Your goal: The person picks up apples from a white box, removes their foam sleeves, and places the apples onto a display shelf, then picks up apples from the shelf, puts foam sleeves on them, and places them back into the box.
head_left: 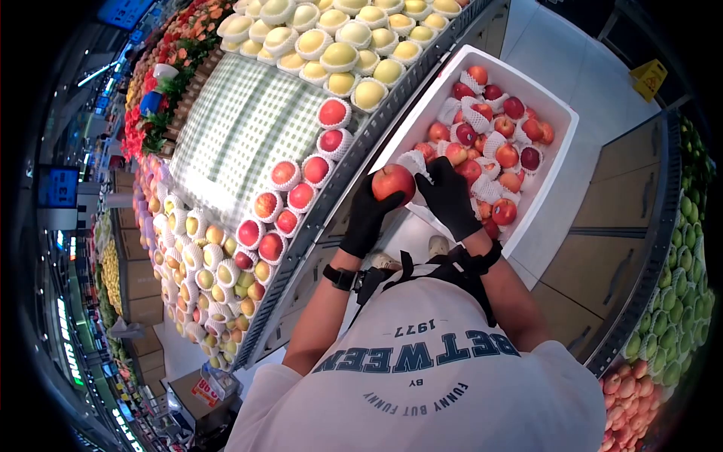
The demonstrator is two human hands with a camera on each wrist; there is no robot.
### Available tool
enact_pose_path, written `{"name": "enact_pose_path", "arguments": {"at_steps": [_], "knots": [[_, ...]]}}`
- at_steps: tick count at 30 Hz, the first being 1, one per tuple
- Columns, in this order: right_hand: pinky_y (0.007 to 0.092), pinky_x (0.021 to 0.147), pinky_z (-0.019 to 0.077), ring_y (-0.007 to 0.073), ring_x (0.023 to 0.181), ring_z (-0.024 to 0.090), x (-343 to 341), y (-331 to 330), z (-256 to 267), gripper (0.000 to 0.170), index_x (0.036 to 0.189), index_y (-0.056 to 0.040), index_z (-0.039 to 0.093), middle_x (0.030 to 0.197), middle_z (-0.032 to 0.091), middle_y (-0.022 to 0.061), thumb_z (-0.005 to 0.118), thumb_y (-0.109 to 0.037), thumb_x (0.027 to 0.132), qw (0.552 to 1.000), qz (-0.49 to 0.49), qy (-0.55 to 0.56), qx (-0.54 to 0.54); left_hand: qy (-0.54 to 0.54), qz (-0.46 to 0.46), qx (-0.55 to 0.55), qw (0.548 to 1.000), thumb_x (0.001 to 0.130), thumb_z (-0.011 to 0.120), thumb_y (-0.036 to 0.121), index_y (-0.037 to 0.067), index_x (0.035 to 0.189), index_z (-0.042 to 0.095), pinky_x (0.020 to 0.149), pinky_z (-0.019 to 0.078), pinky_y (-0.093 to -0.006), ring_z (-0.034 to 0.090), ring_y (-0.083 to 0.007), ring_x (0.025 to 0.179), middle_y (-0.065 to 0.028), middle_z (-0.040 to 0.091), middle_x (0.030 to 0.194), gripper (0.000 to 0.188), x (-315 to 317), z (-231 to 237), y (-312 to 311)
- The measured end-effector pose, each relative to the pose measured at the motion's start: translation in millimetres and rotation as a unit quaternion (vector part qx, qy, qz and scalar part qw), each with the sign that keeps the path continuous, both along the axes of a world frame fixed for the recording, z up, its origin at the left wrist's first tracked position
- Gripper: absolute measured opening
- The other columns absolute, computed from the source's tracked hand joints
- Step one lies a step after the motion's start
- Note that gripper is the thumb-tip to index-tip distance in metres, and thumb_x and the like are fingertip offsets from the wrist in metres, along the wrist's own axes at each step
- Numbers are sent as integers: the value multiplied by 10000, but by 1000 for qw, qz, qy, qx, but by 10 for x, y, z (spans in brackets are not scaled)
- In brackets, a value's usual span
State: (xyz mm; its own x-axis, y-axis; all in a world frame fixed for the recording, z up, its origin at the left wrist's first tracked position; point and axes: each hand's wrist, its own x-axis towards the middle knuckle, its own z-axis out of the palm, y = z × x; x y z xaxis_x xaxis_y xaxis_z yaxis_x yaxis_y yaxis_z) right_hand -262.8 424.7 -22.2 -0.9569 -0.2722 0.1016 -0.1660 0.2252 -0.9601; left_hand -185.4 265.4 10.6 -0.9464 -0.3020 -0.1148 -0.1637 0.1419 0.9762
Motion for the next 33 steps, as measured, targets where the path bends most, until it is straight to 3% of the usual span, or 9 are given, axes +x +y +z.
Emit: {"name": "enact_pose_path", "arguments": {"at_steps": [6, 9, 12, 20, 24, 26, 28, 32, 33], "knots": [[317, 634, 457, 163, 680, 537, -13, 24, 12, 302, 888, -35, 504, 735, 522, 59, 740, -206, 806, 996, 41, -59, -43, -34, -14, 171, 985, 758, 776, 232, -14, 1219, 551, 874, 499, -317, 611, -180, 990, -103, 621, 1122, 569, 7, -146, -65], [308, 642, 449, 134, 705, 519, -5, -10, -92, 320, 903, -45, 495, 758, 507, 29, 750, -215, 808, 994, 61, -53, -71, -6, -32, 18, 999, 761, 780, 277, -21, 1186, 573, 840, 508, -310, 617, -176, 968, -111, 635, 1092, 559, -4, -131, -48], [303, 684, 466, 138, 776, 544, -1, -53, -274, 362, 1004, -46, 500, 858, 541, 35, 753, -219, 812, 989, 72, -88, -95, -59, 13, -25, 998, 747, 801, 299, -27, 1150, 593, 812, 512, -308, 630, -181, 926, -120, 652, 1051, 559, -34, -145, -9], [323, 958, 453, 180, 1143, 528, -94, 22, -205, 593, 1347, -40, 428, 1242, 543, 108, 690, -277, 871, 964, 158, -100, -189, -35, -6, 3, 999, 818, 738, 290, -24, 1199, 551, 744, 517, -293, 639, -164, 882, -112, 658, 1039, 528, -36, 46, 115], [372, 1014, 436, 215, 1185, 529, -100, 123, -106, 485, 1366, -79, 439, 1305, 525, 95, 576, -278, 945, 774, 184, -375, -477, -50, -9, 192, 980, 941, 591, 255, 23, 1276, 501, 698, 510, -263, 627, -132, 882, -78, 639, 1072, 417, -22, 255, 64], [374, 1036, 417, 215, 1206, 517, -100, 144, -161, 479, 1373, -72, 436, 1319, 518, 93, 555, -276, 957, 865, 187, -260, -386, 2, 19, 150, 988, 967, 550, 261, 46, 1281, 502, 692, 510, -259, 625, -130, 888, -68, 628, 1088, 383, -9, 112, 9], [374, 1057, 395, 213, 1225, 503, -80, 126, -196, 474, 1379, -62, 432, 1329, 514, 87, 538, -270, 966, 897, 190, -193, -349, 16, 41, 170, 985, 970, 553, 295, 60, 1279, 501, 751, 519, -292, 610, -140, 952, -60, 602, 1134, 391, -1, 74, 20], [374, 1092, 352, 205, 1251, 478, -46, 101, -269, 462, 1379, -44, 433, 1343, 506, 77, 522, -252, 976, 883, 201, -186, -381, -41, -19, 388, 920, 965, 555, 332, 93, 1290, 506, 913, 495, -378, 573, -187, 1078, -65, 561, 1231, 407, 41, -90, -13], [375, 1096, 348, 205, 1253, 476, -43, 105, -296, 461, 1378, -43, 435, 1346, 504, 76, 522, -251, 977, 877, 201, -199, -389, -9, -55, 310, 949, 967, 550, 343, 97, 1298, 501, 917, 496, -384, 573, -193, 1087, -68, 561, 1235, 415, 52, -171, -44]]}}
